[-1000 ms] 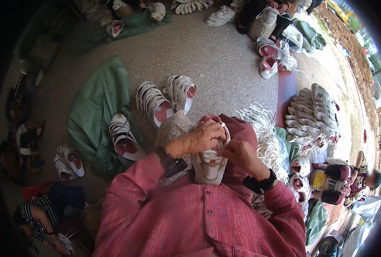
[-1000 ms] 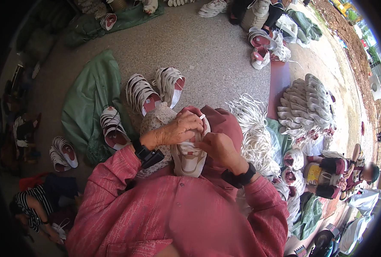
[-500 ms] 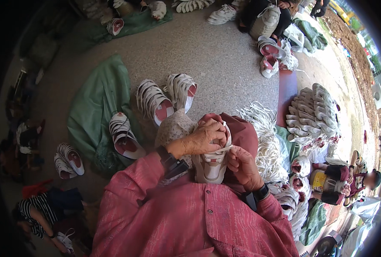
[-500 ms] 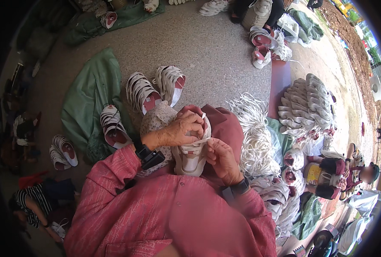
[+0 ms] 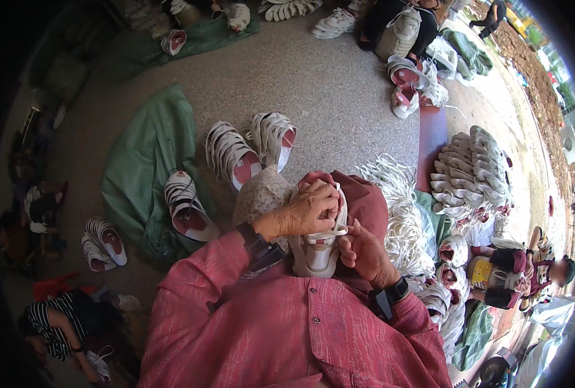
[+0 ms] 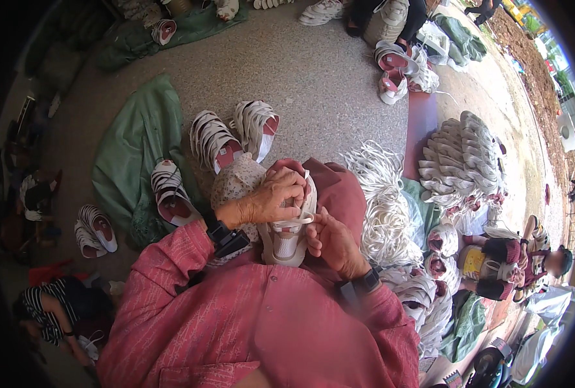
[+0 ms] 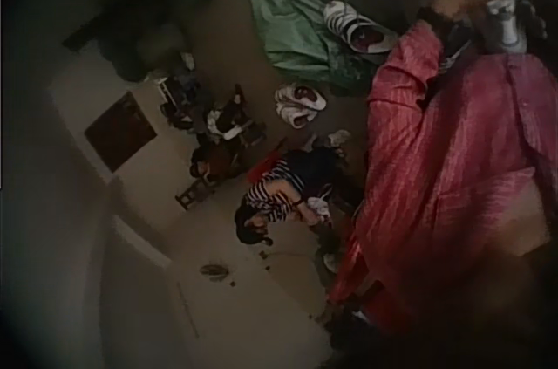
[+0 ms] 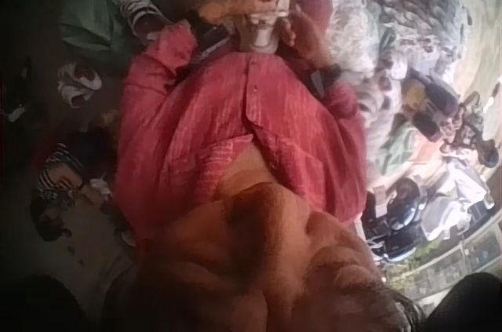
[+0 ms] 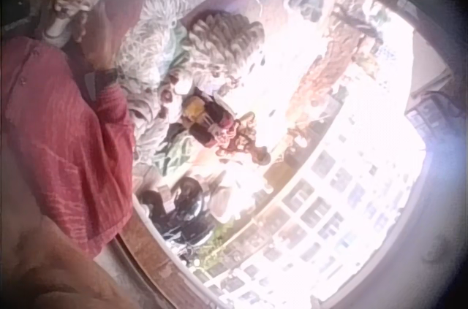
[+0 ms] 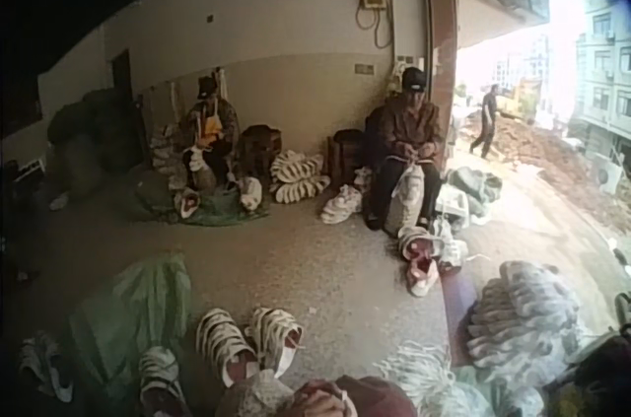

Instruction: The person threads a white shoelace through the eyelets of a white sneaker held in their lap. They pull the laces tight and arrange them across the shoe opening. The person repeats this threading and tightening process for the duration of the clip.

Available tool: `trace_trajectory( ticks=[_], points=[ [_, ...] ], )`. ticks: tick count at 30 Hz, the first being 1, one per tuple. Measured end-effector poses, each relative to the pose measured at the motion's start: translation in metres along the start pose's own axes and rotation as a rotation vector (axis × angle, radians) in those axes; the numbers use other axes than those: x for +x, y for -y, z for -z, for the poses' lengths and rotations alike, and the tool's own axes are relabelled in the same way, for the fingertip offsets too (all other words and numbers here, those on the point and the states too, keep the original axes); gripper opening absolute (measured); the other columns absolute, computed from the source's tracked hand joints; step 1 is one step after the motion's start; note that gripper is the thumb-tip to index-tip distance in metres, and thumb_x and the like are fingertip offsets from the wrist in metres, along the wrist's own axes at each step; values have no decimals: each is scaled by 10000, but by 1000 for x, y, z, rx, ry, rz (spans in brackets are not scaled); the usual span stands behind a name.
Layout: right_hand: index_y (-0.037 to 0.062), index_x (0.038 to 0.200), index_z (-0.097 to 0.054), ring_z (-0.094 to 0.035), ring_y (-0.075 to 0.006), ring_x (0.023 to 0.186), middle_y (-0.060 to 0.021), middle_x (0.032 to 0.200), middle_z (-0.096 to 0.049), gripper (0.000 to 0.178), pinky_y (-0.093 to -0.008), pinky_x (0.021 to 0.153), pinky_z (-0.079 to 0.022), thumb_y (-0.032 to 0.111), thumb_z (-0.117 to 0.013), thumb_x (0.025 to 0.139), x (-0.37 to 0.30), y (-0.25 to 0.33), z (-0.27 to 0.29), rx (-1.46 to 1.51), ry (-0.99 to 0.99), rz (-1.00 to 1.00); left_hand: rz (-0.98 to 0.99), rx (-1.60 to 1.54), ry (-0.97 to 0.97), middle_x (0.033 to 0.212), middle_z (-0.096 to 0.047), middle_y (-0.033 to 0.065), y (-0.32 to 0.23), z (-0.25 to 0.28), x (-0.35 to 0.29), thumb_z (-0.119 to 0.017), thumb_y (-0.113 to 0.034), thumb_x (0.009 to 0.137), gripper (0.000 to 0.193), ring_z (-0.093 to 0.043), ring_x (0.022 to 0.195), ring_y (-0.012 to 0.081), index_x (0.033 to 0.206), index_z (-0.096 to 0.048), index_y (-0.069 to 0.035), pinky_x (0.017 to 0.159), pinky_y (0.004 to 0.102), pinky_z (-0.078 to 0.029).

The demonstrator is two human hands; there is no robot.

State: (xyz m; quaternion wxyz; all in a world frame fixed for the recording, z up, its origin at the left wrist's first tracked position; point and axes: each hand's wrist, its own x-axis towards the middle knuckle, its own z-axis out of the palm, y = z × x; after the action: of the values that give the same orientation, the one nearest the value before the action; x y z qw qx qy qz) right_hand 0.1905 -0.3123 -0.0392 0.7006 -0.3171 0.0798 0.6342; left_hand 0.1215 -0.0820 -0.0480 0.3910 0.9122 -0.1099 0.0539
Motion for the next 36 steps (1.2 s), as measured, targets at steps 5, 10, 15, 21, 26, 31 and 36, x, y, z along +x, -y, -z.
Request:
trace_trajectory(
  ticks=[5, 10, 15, 21, 26, 31, 36],
  points=[
    [55, 1064, -594, -606, -139, 619, -44, 838, -632, 281, -295, 528, -539, 312, -482, 1066, -2, -2, -3, -230, -72, 122, 17, -1, 7, 1202, -553, 61, -1, 0, 0, -702, -277, 794, 226, -447, 1217, 288, 894, -604, -99, 1047, 451, -310],
    [30, 1016, -599, -620, -144, 587, -45, 823, -645, 190, -312, 541, -565, 221, -603, 1015, 3, -3, -4, -384, -193, 182, 23, -32, 3, 1182, -566, 53, -1, 1, 1, -712, -279, 791, 227, -456, 1199, 280, 857, -591, -100, 1046, 450, -306],
    [49, 987, -598, -540, -109, 589, 2, 744, -562, 235, -300, 607, -536, 267, -532, 1047, 7, 0, 9, -194, -16, 96, 35, -117, 24, 1167, -577, 54, 2, 4, 1, -699, -256, 804, 207, -465, 1176, 273, 799, -577, -89, 1043, 441, -307],
    [84, 976, -573, -470, -89, 583, 38, 702, -485, 252, -307, 647, -515, 303, -483, 1063, 16, -3, 4, -126, 29, 54, -24, -155, -59, 1125, -597, 76, 8, 1, 0, -642, -216, 838, 175, -509, 1132, 272, 807, -586, -53, 1027, 405, -353],
    [78, 957, -577, -574, -134, 623, -3, 705, -562, 301, -340, 702, -549, 343, -489, 1070, 19, -3, -12, -229, -97, 66, 279, -688, -83, 1120, -638, 93, 1, 4, 2, -590, -182, 889, 213, -593, 1065, 241, 981, -647, 1, 989, 373, -447],
    [96, 901, -540, -662, -184, 647, -63, 700, -640, 335, -349, 677, -565, 371, -468, 1078, 25, -5, -4, -205, -100, 78, 499, -1634, -322, 1189, -663, 112, 24, 5, -3, -585, -143, 943, 247, -624, 1090, 216, 1100, -666, 29, 1004, 358, -482],
    [99, 882, -534, -653, -186, 623, -62, 699, -643, 320, -314, 662, -556, 353, -491, 1072, 18, 2, -3, -277, -60, 54, 541, -1501, -400, 1173, -659, 82, 23, 8, -5, -621, -302, 999, 327, -615, 1117, 213, 1166, -651, -23, 984, 327, -483]
  ],
)
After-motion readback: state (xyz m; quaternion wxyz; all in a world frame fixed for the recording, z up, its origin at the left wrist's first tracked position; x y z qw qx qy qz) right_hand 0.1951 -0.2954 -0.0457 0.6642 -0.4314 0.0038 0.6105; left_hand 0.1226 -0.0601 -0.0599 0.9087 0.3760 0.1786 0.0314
